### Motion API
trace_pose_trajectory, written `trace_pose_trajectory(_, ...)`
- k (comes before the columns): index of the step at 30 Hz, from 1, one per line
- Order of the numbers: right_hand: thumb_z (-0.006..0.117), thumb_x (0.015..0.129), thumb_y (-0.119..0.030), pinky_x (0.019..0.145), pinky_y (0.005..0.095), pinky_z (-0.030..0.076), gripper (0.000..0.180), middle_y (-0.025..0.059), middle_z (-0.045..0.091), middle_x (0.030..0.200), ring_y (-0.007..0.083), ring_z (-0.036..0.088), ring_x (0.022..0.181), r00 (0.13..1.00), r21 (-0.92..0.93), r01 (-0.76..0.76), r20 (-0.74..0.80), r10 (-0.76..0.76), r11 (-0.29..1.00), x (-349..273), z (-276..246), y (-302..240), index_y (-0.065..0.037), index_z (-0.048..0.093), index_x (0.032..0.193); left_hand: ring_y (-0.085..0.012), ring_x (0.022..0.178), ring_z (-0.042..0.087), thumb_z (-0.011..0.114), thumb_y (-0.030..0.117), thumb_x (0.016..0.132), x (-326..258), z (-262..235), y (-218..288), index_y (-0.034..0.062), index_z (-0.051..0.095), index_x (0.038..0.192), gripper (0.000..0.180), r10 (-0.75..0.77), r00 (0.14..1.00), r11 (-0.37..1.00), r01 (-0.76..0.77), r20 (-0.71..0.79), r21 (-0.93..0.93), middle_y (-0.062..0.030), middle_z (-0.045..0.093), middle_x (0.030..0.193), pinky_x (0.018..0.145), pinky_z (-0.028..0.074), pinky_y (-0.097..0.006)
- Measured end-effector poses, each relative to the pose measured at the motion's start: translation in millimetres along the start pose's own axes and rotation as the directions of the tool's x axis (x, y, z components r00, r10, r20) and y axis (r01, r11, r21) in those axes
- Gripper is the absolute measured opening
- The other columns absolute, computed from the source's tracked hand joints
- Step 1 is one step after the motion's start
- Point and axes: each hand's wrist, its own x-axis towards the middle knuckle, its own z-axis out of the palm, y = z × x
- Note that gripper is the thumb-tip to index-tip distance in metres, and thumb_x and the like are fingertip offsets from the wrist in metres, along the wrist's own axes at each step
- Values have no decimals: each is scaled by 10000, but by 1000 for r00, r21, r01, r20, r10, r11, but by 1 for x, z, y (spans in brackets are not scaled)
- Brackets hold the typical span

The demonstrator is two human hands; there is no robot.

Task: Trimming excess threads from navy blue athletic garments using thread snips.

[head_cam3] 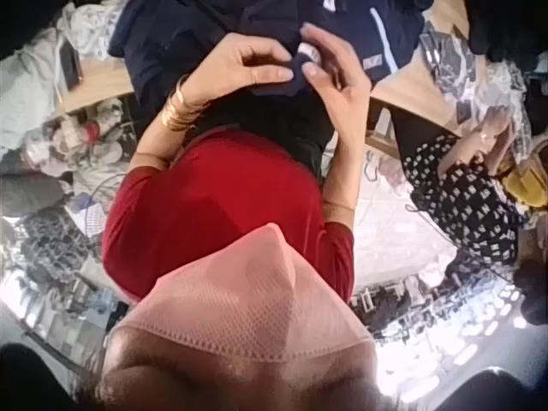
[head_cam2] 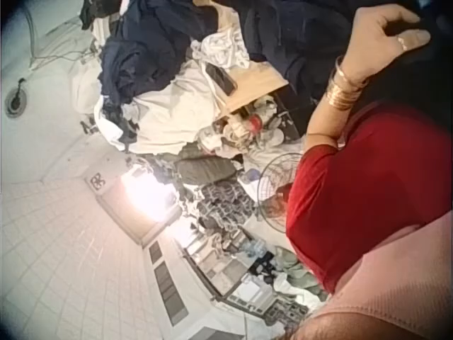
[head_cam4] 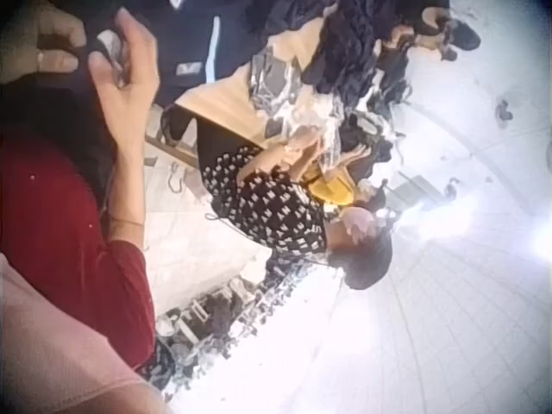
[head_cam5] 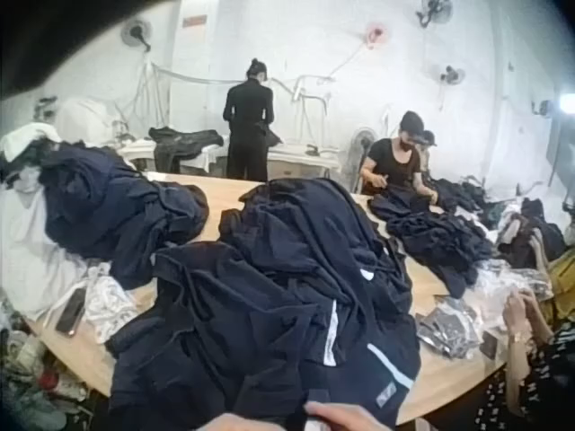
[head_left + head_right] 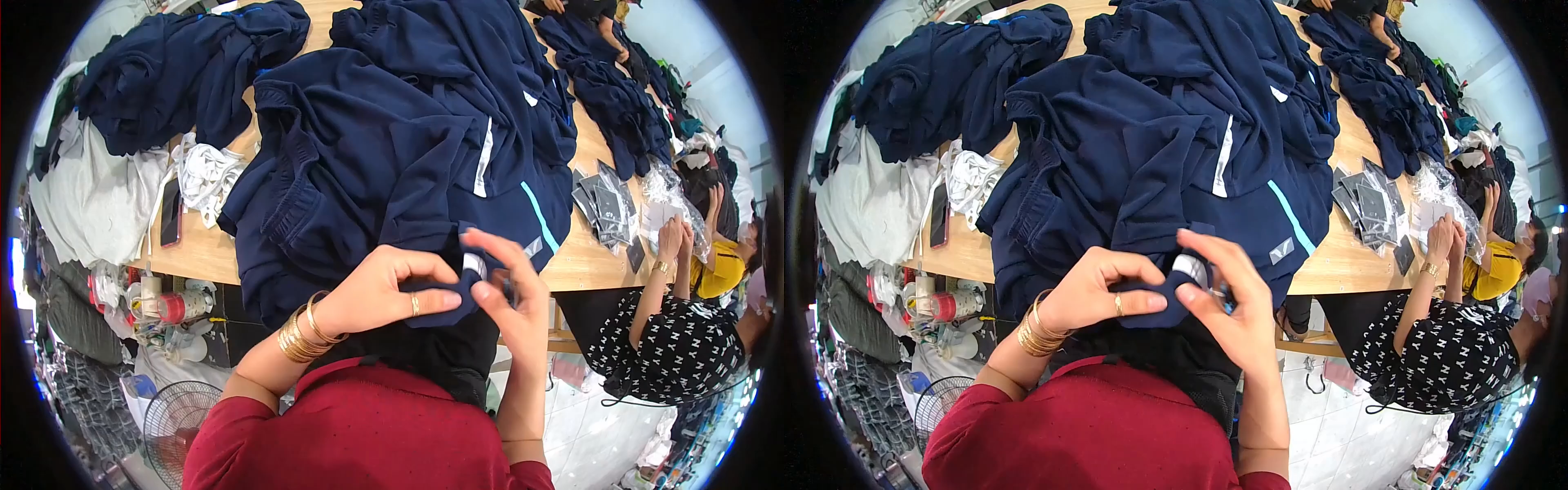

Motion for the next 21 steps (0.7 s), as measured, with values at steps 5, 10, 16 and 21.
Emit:
trace_pose_trajectory(5, 727, 707, -72, 595, 218, 385, 180, 8, 536, 708, 76, 487, 655, 959, 7, -156, 242, 150, 988, -2, -9, 12, 10, 622, 827, -195, 697, 625, 687, 148, 769, -8, -10, 6, 5, 632, 881, 190, 186, 982, 890, -183, 34, 417, -90, 644, 789, 655, 473, -266)
trace_pose_trajectory(10, 713, 648, 34, 538, 215, 382, 200, 31, 553, 686, 116, 502, 582, 941, -337, 126, -258, -221, 933, -5, 16, 5, -27, 635, 822, -257, 855, 566, 718, 10, 640, -4, -5, -3, 68, 637, 841, 224, 718, 605, 549, -190, -343, 814, -56, 628, 861, 779, 426, -324)
trace_pose_trajectory(16, 642, 608, 86, 522, 249, 439, 314, 80, 599, 725, 188, 578, 599, 759, -540, 417, -237, -607, 732, -7, 18, 12, -49, 663, 891, -145, 867, 608, 517, 230, 920, -18, 3, -5, -19, 577, 979, 263, -75, 984, 930, 128, 163, -344, -82, 621, 918, 767, 487, -282)
trace_pose_trajectory(21, 675, 645, -78, 480, 256, 423, 246, 49, 562, 704, 172, 537, 562, 728, -615, 485, -111, -677, 622, -15, 17, 18, -75, 683, 891, -113, 962, 553, 468, 267, 949, 1, 22, -28, 54, 511, 1022, 229, -129, 992, 688, 76, -19, -722, -23, 569, 985, 863, 470, -318)
